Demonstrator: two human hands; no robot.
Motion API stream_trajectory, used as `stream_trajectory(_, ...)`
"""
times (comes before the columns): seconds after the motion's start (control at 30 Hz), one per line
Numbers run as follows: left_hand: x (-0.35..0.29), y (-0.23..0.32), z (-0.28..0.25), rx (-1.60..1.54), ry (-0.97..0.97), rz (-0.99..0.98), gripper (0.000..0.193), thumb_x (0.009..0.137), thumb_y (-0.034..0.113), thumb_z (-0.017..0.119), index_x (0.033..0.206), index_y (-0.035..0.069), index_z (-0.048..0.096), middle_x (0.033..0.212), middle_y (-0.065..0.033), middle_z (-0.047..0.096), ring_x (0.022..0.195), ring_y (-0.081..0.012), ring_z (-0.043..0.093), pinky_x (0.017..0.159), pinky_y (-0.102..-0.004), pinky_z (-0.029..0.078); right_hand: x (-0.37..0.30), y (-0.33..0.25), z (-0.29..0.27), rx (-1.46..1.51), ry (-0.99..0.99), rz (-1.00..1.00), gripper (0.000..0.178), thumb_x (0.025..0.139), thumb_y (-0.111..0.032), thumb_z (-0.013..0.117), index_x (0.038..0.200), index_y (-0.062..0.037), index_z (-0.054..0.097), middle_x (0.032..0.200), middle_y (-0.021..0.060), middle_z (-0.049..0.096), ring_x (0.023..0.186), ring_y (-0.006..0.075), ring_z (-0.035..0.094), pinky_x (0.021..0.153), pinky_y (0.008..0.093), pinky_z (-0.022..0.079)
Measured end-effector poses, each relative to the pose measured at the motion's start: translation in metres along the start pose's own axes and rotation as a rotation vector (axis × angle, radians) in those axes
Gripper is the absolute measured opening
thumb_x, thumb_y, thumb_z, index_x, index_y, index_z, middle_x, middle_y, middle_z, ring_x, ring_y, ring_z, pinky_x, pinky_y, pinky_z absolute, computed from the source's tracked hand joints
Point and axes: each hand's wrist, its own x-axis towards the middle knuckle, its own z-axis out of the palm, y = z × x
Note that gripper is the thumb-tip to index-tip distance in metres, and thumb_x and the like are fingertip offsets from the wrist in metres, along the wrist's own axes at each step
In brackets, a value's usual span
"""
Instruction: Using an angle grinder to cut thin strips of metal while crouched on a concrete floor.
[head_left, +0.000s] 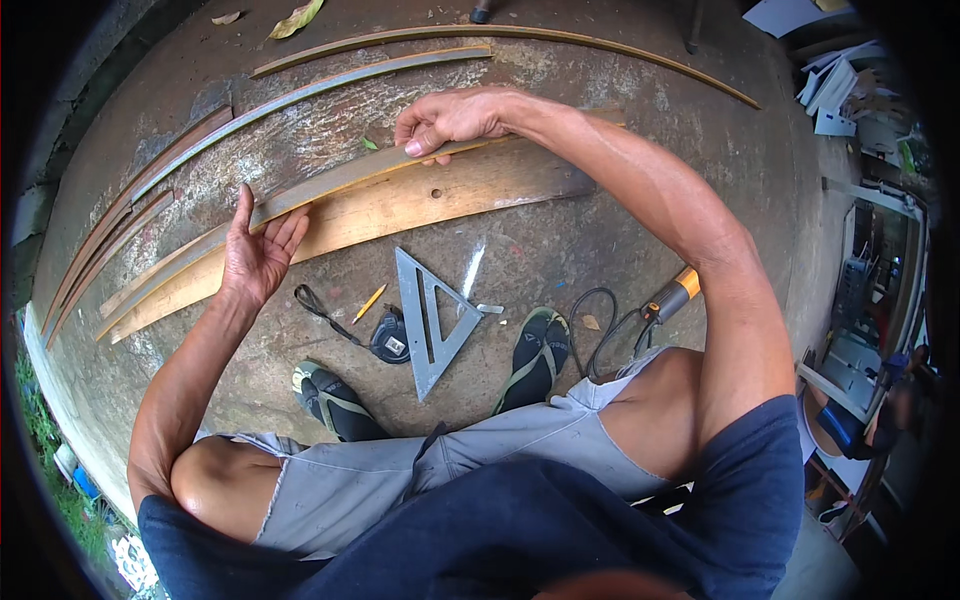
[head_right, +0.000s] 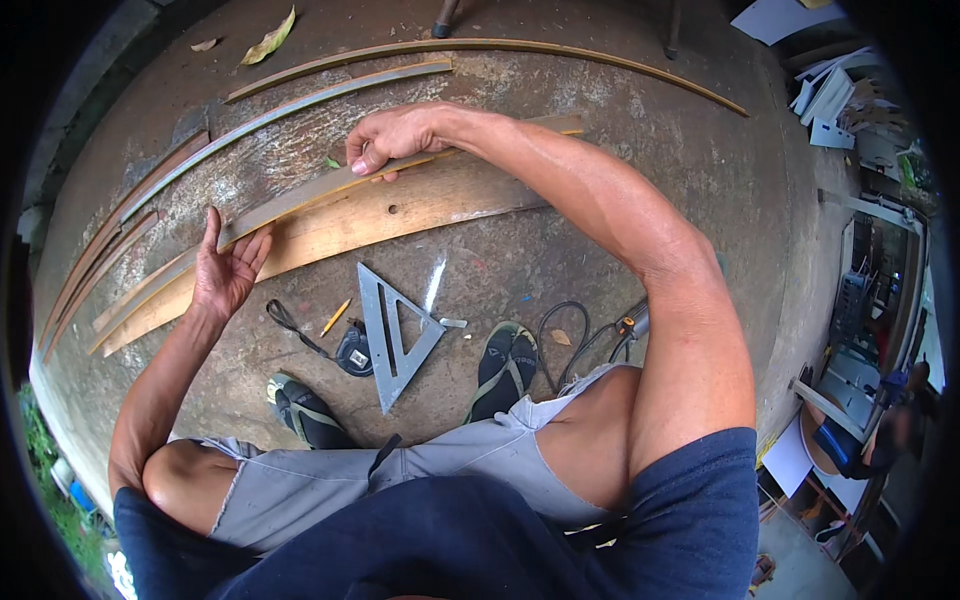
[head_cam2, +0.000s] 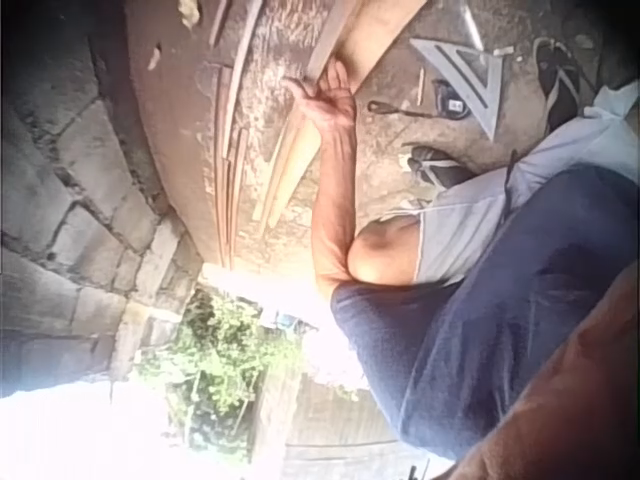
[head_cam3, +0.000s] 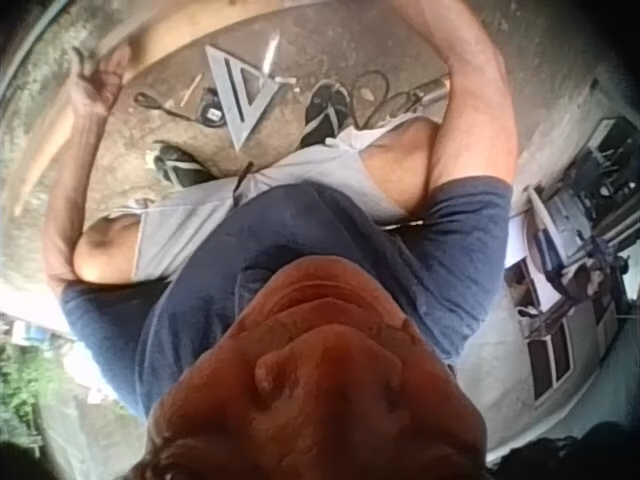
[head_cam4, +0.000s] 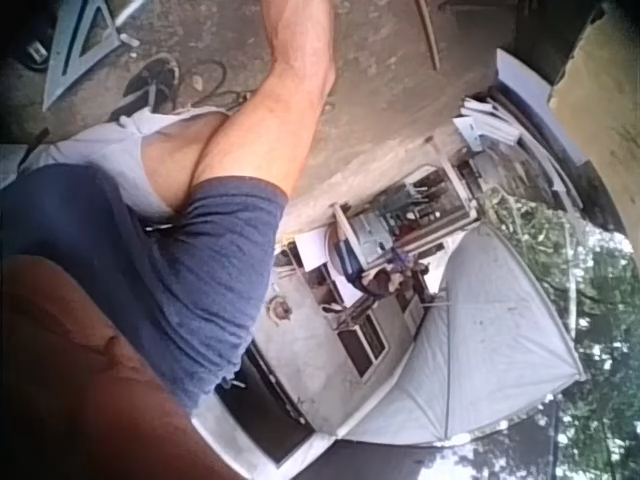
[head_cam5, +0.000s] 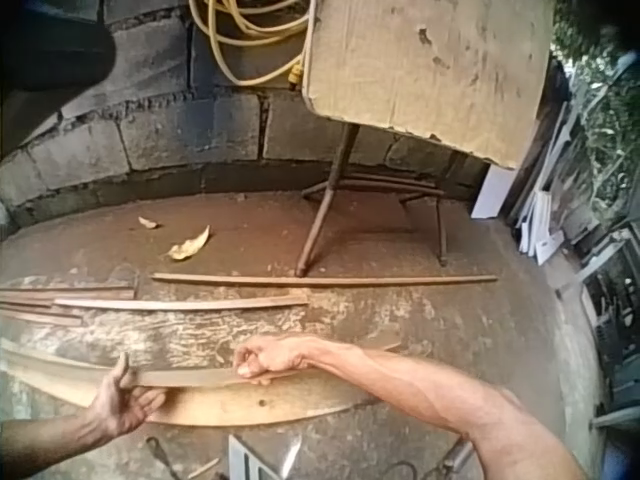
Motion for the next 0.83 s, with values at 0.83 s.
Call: stream_trajectory(0.83,0.063,0.017,-0.002,0.114,0.052,0.067,0.035,0.104,0.031,0.056,0.129,0.008,0.052,0.134,-0.0162,0.062,0.122,-0.0367,0.063,0.097,-0.0558,0.058,-0.040,0.062,-0.136,-1.044,0.825,0.509,0.051,0.089,-0.011,0.060,0.140,-0.0122,0.060,0.148,0.0193,0.051,0.139,0.0361,0.049,0.115,0.0492,0.040)
